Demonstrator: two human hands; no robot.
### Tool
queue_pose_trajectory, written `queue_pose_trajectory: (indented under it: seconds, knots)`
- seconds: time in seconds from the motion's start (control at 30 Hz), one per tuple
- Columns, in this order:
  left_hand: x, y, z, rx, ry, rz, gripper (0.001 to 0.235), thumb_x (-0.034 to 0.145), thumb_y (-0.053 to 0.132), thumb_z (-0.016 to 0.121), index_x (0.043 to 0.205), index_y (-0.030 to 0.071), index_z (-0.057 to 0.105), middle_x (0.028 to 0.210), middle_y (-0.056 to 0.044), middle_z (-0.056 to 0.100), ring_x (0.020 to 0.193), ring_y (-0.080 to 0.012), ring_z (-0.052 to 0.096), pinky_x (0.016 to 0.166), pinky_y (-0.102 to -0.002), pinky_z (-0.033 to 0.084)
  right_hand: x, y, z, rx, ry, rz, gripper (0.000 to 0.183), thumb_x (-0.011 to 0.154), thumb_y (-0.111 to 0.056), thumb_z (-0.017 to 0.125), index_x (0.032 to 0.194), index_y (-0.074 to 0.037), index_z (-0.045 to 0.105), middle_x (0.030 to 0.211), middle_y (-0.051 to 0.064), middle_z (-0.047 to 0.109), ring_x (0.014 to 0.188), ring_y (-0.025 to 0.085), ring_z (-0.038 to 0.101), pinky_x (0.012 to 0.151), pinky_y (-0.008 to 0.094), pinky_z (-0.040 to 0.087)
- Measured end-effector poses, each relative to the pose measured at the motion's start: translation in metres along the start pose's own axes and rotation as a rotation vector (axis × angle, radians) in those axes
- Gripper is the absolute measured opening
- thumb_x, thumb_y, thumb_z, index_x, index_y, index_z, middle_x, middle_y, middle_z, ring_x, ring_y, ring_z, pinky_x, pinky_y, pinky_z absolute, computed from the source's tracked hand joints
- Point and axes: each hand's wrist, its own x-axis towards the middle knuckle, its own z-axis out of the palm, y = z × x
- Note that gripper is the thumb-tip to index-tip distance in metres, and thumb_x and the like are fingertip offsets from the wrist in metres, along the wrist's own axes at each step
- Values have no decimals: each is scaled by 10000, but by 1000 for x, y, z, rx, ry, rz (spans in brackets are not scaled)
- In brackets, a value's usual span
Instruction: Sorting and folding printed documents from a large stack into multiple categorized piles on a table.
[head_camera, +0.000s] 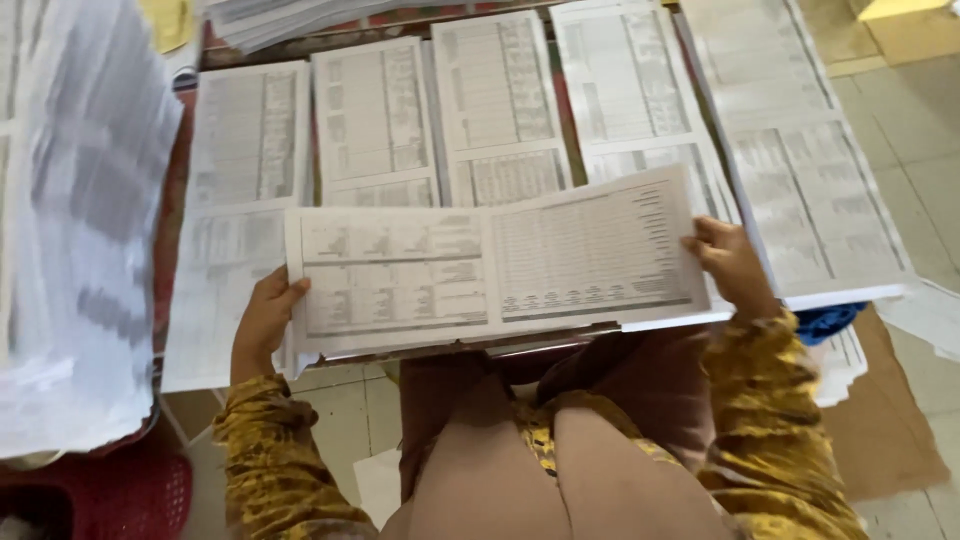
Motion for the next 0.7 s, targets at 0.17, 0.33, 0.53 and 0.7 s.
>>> queue_pose_trajectory:
  seconds: [0.17, 0.33, 0.53, 0.7]
  knots:
    - [-32, 44, -2, -22, 25, 142, 458, 1020, 176, 567, 1459, 47, 562, 1418, -112, 645, 1265, -270, 628, 1010, -426, 585, -11, 25, -27, -18, 219, -118, 102, 1052, -84, 663, 1109, 0, 670, 1052, 108, 712, 904, 182, 615, 738, 330, 522]
    - [-34, 13, -7, 81, 139, 375, 352, 1025, 130, 613, 1353, 6, 642, 1348, -130, 682, 1278, -245, 628, 1118, -385, 530, -25, 41, -29, 272, 311, -349, 114, 1127, -79, 686, 1237, -50, 689, 1141, 11, 691, 1066, 109, 618, 915, 256, 546]
    - [-6, -45, 0, 345, 129, 360, 367, 1052, 278, 578, 1209, -11, 741, 1200, -121, 758, 1117, -224, 694, 1027, -366, 503, -14, 86, -31, -397, 191, -232, 378, 1107, -175, 693, 835, 88, 677, 770, 170, 673, 864, 184, 623, 850, 400, 471]
    - [-14, -11, -6, 260, -86, 253, 429, 1047, 315, 552, 1282, -18, 686, 1224, -75, 728, 1071, -192, 679, 864, -348, 575, -15, 62, -51, -248, 197, -74, 226, 1178, -161, 740, 1202, 63, 725, 1055, 175, 717, 949, 225, 595, 815, 373, 451]
